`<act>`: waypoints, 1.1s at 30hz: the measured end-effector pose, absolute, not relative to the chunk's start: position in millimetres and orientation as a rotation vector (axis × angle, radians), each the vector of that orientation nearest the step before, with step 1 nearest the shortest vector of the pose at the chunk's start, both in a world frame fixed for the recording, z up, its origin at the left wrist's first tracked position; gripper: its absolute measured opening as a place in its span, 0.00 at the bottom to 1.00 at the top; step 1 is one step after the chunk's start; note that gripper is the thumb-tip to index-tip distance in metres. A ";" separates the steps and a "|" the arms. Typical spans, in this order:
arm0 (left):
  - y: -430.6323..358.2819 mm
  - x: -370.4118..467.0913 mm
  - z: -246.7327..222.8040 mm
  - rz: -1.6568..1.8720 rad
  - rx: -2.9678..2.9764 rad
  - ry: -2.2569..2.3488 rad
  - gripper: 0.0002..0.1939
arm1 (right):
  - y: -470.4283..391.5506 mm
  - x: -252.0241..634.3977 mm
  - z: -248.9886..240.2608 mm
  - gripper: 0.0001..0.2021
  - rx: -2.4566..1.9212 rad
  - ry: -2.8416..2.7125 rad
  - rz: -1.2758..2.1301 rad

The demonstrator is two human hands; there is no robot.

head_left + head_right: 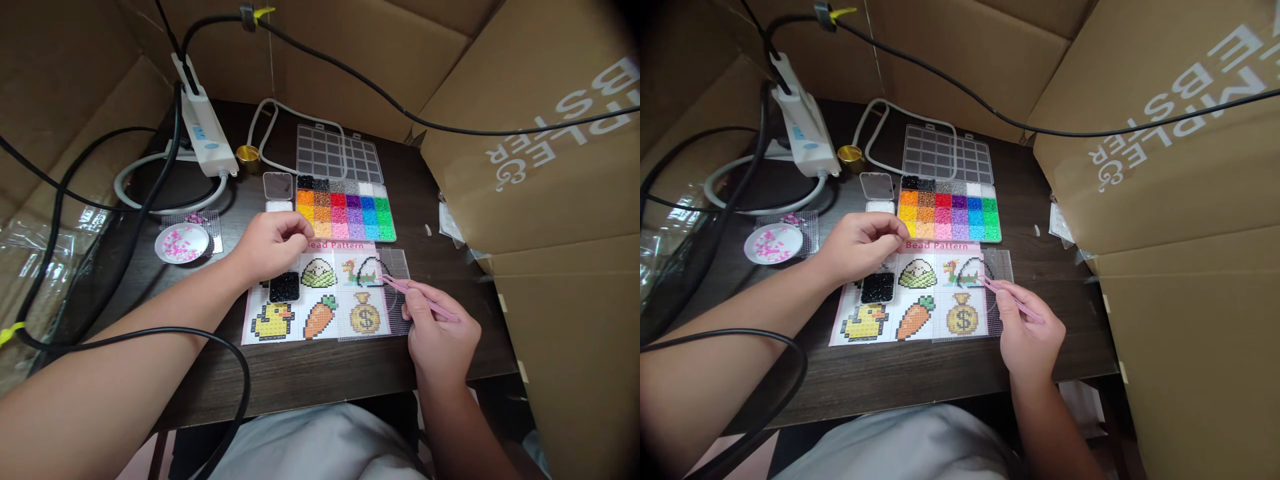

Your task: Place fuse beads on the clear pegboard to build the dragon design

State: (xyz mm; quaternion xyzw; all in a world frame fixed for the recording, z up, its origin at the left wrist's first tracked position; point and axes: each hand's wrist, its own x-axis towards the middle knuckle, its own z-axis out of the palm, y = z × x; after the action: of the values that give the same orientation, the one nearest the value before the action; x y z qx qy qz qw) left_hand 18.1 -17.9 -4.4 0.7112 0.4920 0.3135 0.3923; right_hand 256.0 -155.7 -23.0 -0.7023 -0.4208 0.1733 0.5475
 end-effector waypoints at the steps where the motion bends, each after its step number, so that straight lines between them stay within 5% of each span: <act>1: -17.9 18.2 -4.4 0.795 1.806 1.251 0.08 | -155.8 256.3 -23.5 0.11 -1.663 -0.998 0.406; 33: -17.3 19.1 -6.0 0.814 1.755 1.251 0.10 | -155.6 255.2 -20.8 0.08 -1.630 -0.986 0.445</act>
State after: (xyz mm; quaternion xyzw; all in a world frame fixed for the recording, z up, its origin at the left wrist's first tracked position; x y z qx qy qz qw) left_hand 19.1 -17.3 -6.0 0.6958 0.4960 0.3227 0.4070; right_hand 255.2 -155.6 -20.8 -0.6910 -0.4182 0.1889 0.5585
